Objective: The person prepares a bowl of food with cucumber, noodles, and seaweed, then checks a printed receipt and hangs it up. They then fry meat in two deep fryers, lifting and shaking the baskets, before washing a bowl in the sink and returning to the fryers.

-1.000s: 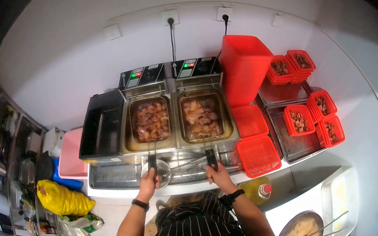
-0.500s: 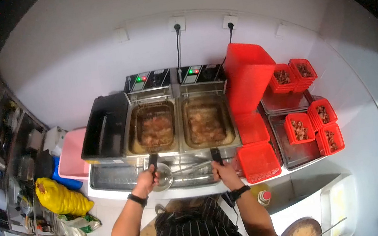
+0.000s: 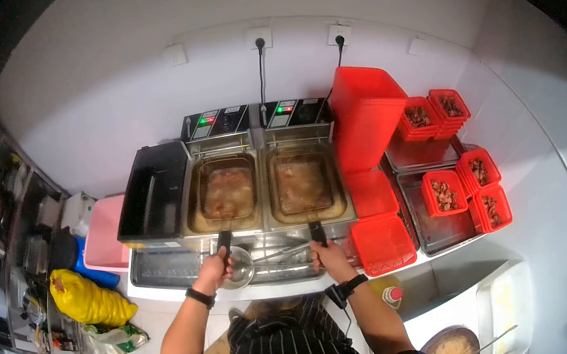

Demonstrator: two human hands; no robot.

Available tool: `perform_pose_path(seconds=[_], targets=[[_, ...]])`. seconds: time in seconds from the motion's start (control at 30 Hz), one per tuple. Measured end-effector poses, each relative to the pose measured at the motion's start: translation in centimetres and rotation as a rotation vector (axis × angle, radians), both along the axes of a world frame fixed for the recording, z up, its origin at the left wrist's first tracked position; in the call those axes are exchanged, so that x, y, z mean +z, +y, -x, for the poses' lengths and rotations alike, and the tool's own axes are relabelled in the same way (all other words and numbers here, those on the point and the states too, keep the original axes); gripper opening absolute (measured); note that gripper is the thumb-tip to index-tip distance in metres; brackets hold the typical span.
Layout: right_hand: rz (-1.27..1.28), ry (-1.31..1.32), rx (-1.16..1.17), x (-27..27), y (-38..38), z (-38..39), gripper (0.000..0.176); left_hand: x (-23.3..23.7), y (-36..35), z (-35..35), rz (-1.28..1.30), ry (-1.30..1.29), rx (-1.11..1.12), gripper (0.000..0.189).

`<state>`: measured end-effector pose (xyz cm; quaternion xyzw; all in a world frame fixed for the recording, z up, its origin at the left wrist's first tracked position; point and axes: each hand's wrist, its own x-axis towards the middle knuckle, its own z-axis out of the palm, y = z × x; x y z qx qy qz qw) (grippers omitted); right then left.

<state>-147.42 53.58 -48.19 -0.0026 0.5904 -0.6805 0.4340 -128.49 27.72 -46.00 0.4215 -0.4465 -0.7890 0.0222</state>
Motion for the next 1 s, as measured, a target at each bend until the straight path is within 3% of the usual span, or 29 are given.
perform_pose_path(seconds=[0.13,0.2,0.27,0.3,0.33,0.4,0.47,0.5,0.53,0.57,0.6,0.63,0.67,0.7,0.73,0.77,0.8,0.87,0.9,0.93,0.97,1.0], targets=[[0.001,-0.007,0.019,0.6,0.0,-1.4,0.015,1.3,0.8,-0.6,-0.001,-0.041,-0.036,0.037],[0.050,-0.059,0.113,1.4,1.0,-0.9,0.025,-0.1,0.2,-1.9,-0.159,0.143,0.044,0.051],[0.251,-0.386,-0.120,2.8,1.5,-1.6,0.041,0.4,1.4,-3.5,-0.248,0.237,0.119,0.071],[0.296,-0.381,-0.148,1.0,2.5,-1.8,0.060,-0.8,1.8,-5.2,-0.236,0.191,0.127,0.071],[0.292,-0.394,-0.146,-1.2,3.4,-2.4,0.060,-2.4,2.2,-7.3,-0.220,0.150,0.125,0.071],[0.102,-0.192,0.014,-4.6,5.5,-4.6,0.052,-5.0,3.1,-12.4,-0.063,0.008,0.029,0.053],[-0.223,0.018,0.213,-5.6,6.1,-8.2,0.048,-7.2,4.1,-18.4,0.083,-0.166,0.092,0.039],[-0.288,0.108,0.373,-8.0,6.7,-9.6,0.047,-9.7,4.3,-22.7,0.104,-0.234,0.137,0.036],[-0.352,0.201,0.530,-10.5,7.4,-11.0,0.045,-16.6,4.5,-28.9,0.221,-0.224,0.141,0.035],[-0.565,0.476,0.705,-10.7,7.4,-13.1,0.048,-16.4,4.7,-33.1,0.503,-0.372,-0.142,0.033],[-0.782,0.755,0.871,-10.7,7.1,-15.0,0.051,-27.5,5.3,-42.3,1.306,-0.582,-0.701,0.029],[-0.756,0.539,0.911,-11.9,7.4,-16.3,0.053,-26.9,6.1,-46.3,0.996,-0.662,-0.838,0.024],[-0.717,0.325,0.945,-14.3,7.9,-17.4,0.054,-29.6,7.7,-51.1,1.116,-0.817,-0.897,0.023],[-0.904,0.564,1.042,-17.9,9.5,-19.2,0.054,-30.3,8.4,-53.2,1.133,-0.806,-0.876,0.023],[-1.092,0.808,1.136,-20.0,10.5,-20.6,0.055,-30.8,9.3,-55.5,0.450,-0.799,-0.227,0.024],[-1.145,0.798,1.307,-19.3,10.6,-22.2,0.055,-31.2,9.8,-58.4,-0.248,-0.678,0.399,0.028],[-1.188,0.785,1.482,-18.8,10.3,-24.1,0.055,-31.6,9.0,-61.2,-0.248,-0.673,0.424,0.028],[-1.096,0.591,1.705,-20.6,9.4,-26.9,0.052,-32.2,8.5,-66.4,0.367,-0.668,0.115,0.028],[-1.057,0.439,1.714,-21.9,8.6,-27.4,0.046,-32.8,10.7,-67.7,0.633,-0.674,0.008,0.032],[-1.040,0.144,1.531,-23.6,7.5,-28.0,0.040,-32.4,13.6,-68.4,0.875,-0.715,-0.069,0.038],[-1.037,-0.099,1.331,-25.4,5.4,-28.5,0.033,-31.7,15.7,-69.5,0.753,-0.714,0.056,0.041],[-1.037,-0.174,1.272,-27.6,2.1,-29.0,0.028,-30.6,16.6,-71.7,0.647,-0.721,0.180,0.044]])
